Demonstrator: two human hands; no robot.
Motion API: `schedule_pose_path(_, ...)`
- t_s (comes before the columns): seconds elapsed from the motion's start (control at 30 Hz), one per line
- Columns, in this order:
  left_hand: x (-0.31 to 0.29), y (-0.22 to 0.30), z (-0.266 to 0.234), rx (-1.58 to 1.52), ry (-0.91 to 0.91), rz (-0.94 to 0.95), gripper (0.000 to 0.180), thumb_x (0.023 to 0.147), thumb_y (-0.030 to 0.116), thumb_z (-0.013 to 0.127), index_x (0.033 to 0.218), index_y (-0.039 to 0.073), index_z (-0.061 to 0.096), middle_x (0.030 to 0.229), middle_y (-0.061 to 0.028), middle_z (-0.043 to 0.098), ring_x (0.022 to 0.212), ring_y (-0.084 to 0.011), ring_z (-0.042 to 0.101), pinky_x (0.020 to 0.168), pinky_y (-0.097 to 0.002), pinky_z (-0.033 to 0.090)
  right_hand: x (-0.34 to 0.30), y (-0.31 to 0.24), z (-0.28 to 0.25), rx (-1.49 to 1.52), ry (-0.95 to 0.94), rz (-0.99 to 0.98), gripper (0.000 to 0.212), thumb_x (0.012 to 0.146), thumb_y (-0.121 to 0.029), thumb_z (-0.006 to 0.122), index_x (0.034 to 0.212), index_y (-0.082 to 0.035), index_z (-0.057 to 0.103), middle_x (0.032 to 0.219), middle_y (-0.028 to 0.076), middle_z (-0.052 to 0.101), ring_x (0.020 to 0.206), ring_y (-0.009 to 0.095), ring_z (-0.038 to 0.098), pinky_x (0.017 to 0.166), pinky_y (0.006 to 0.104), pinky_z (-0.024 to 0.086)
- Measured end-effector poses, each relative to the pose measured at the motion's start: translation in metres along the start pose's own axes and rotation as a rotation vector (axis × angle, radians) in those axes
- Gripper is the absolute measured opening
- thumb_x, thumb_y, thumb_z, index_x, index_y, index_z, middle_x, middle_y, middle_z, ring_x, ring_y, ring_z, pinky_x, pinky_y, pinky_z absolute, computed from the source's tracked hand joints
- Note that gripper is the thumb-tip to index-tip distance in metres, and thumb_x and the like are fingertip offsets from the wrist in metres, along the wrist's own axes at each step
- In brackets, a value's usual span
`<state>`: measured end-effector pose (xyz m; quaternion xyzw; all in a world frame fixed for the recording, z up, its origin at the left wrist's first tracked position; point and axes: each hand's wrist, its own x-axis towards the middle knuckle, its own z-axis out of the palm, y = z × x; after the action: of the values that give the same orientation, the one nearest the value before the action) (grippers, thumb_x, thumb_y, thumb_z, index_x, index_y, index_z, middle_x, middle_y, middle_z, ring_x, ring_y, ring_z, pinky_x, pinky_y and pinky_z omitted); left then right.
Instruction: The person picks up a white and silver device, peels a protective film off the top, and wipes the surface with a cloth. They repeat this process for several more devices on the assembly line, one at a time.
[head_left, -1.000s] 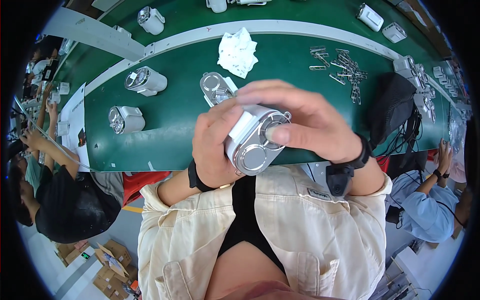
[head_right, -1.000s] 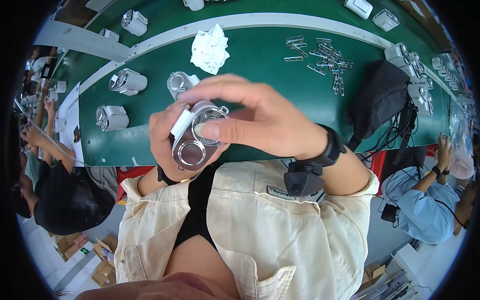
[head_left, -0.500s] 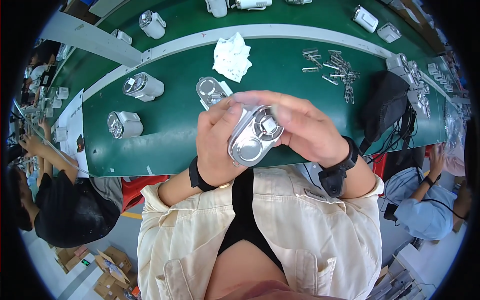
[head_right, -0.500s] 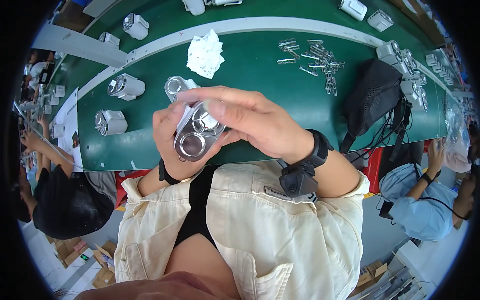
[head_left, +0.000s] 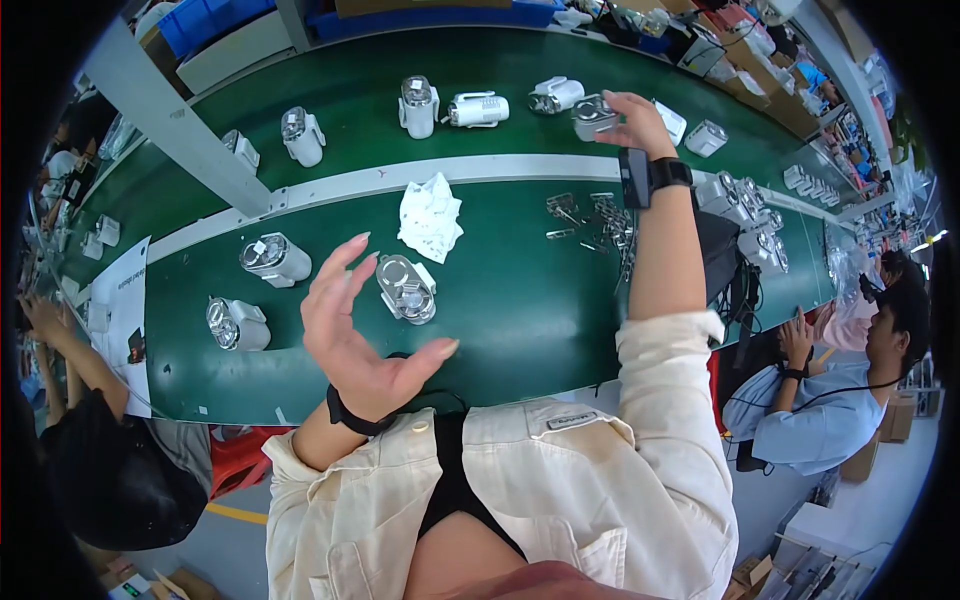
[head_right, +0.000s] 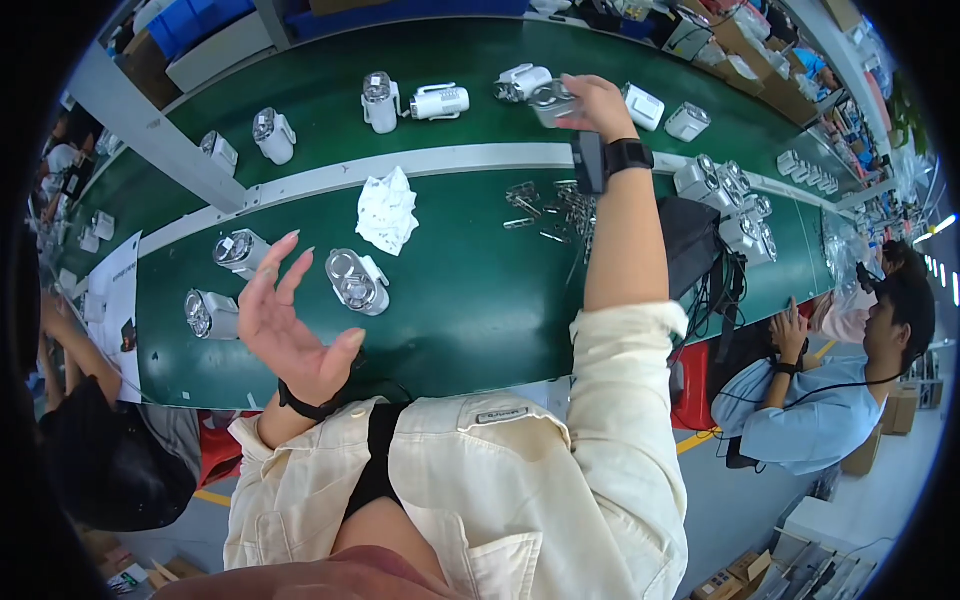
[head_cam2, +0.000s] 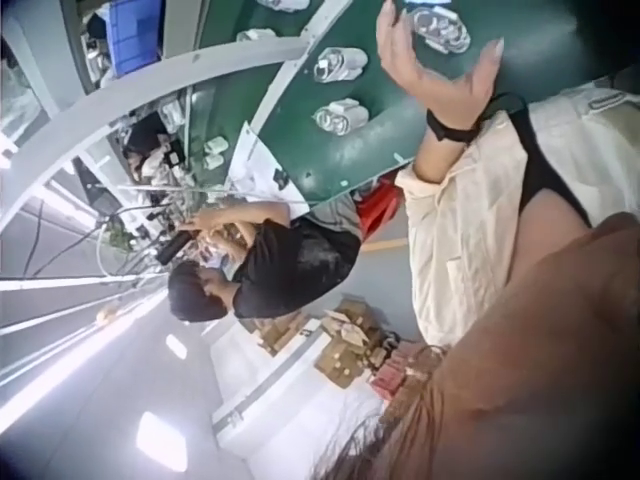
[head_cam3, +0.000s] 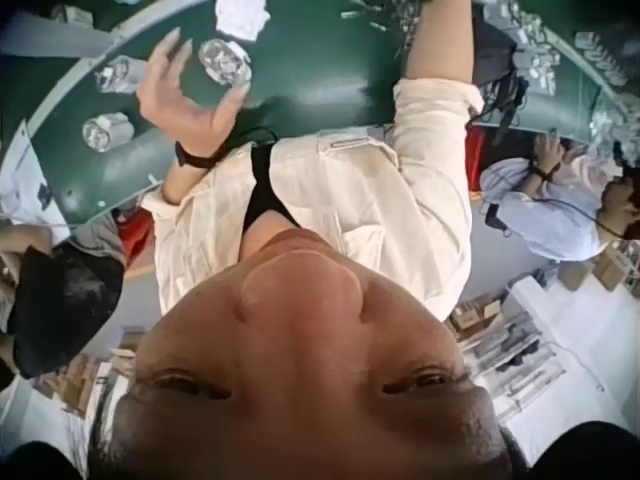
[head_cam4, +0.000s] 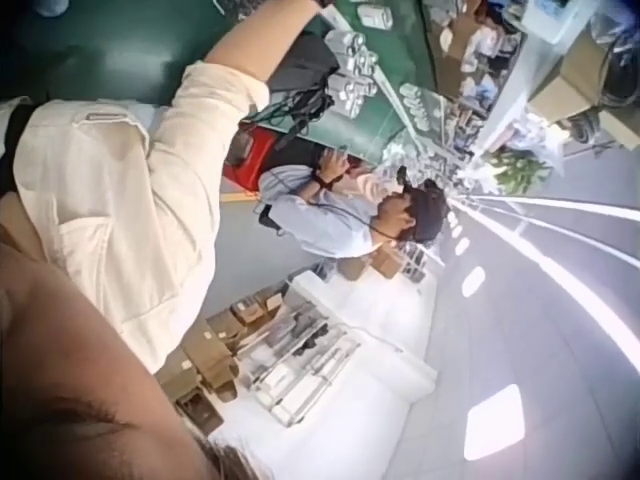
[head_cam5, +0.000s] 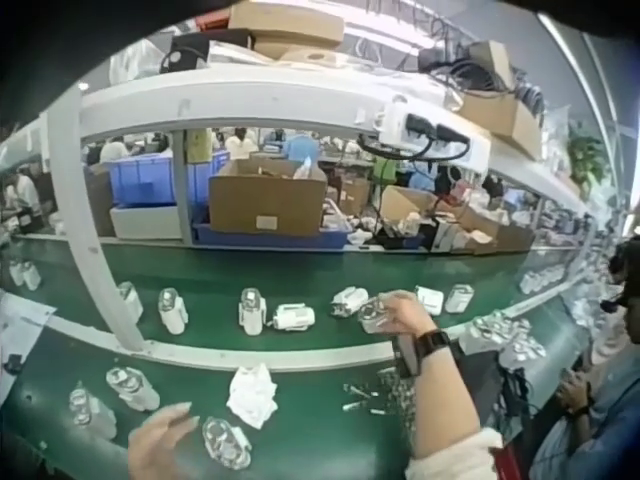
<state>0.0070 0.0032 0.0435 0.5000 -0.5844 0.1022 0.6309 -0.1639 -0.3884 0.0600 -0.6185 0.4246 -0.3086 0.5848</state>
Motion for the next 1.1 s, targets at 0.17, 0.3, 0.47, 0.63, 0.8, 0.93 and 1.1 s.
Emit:
schedule_pose_path(0.17,-0.005,-0.015,-0.002,-0.047,0.064,-0.048,0.074,0.081,0.027,0.074,0.136,0.004,0.03,0.131,-0.0262,0.043,0.122,-0.0392,0.049,0.098,-0.0478,0.046,0.087,0.04,-0.049,-0.547,0.233,-0.084,0.039,0.086,-0.022,0.061,0.12,-0.003,0.06,0.117,0.011,0.061,0.093,0.031,0.064,0.086,0.0452,0.054)
schedule_pose_path(0.3,-0.011,-0.023,-0.009,-0.105,0.146,-0.11,0.077,0.076,0.023,0.079,0.134,0.005,0.033,0.127,-0.0224,0.045,0.117,-0.0374,0.052,0.092,-0.0444,0.051,0.076,0.004,-0.002,-1.305,0.278,-0.346,0.051,0.078,-0.017,0.061,0.128,-0.008,0.058,0.127,0.012,0.06,0.111,0.035,0.059,0.099,0.0453,0.045)
schedule_pose_path(0.47,-0.009,-0.025,-0.013,-0.101,0.139,-0.096,0.073,0.077,0.02,0.077,0.133,0.004,0.033,0.127,-0.0225,0.045,0.116,-0.0363,0.052,0.092,-0.0443,0.051,0.044,0.001,0.056,-1.624,0.038,-0.843,0.054,0.07,-0.012,0.067,0.124,-0.008,0.06,0.133,0.014,0.055,0.125,0.031,0.049,0.1,0.0413,0.045)
schedule_pose_path(0.63,-0.009,-0.028,-0.009,-0.123,0.133,-0.104,0.073,0.077,0.019,0.078,0.133,0.003,0.034,0.128,-0.0228,0.045,0.117,-0.0357,0.051,0.092,-0.0437,0.05,0.069,0.006,0.04,-1.532,-0.066,-0.739,0.058,0.068,-0.007,0.069,0.125,-0.008,0.059,0.127,0.012,0.06,0.115,0.029,0.057,0.097,0.0375,0.047)
schedule_pose_path(0.8,-0.004,-0.013,-0.011,-0.159,0.018,-0.185,0.086,0.072,0.02,0.082,0.139,0.003,0.031,0.135,-0.0231,0.041,0.124,-0.0335,0.047,0.098,-0.042,0.046,-0.046,-0.092,0.063,-0.728,-0.421,-0.514,0.056,0.069,-0.009,0.075,0.123,-0.006,0.061,0.114,0.011,0.065,0.099,0.02,0.064,0.086,0.0305,0.05)
schedule_pose_path(0.93,0.012,0.004,-0.005,-0.41,-0.212,-0.394,0.104,0.066,0.021,0.087,0.147,0.001,0.025,0.135,-0.019,0.046,0.125,-0.0288,0.049,0.103,-0.0383,0.041,-0.153,-0.106,0.11,-0.397,-1.15,-0.601,0.052,0.071,-0.011,0.077,0.12,-0.001,0.062,0.121,0.011,0.063,0.102,0.023,0.063,0.087,0.0341,0.049)
schedule_pose_path(1.1,0.006,0.023,-0.006,-0.473,-0.386,-0.508,0.107,0.064,0.02,0.088,0.147,-0.001,0.025,0.121,-0.0164,0.057,0.113,-0.0289,0.058,0.098,-0.0372,0.044,-0.204,-0.071,0.126,-0.4,-0.859,-1.064,0.052,0.07,-0.012,0.078,0.117,-0.001,0.063,0.116,0.012,0.063,0.099,0.027,0.062,0.088,0.0341,0.047)
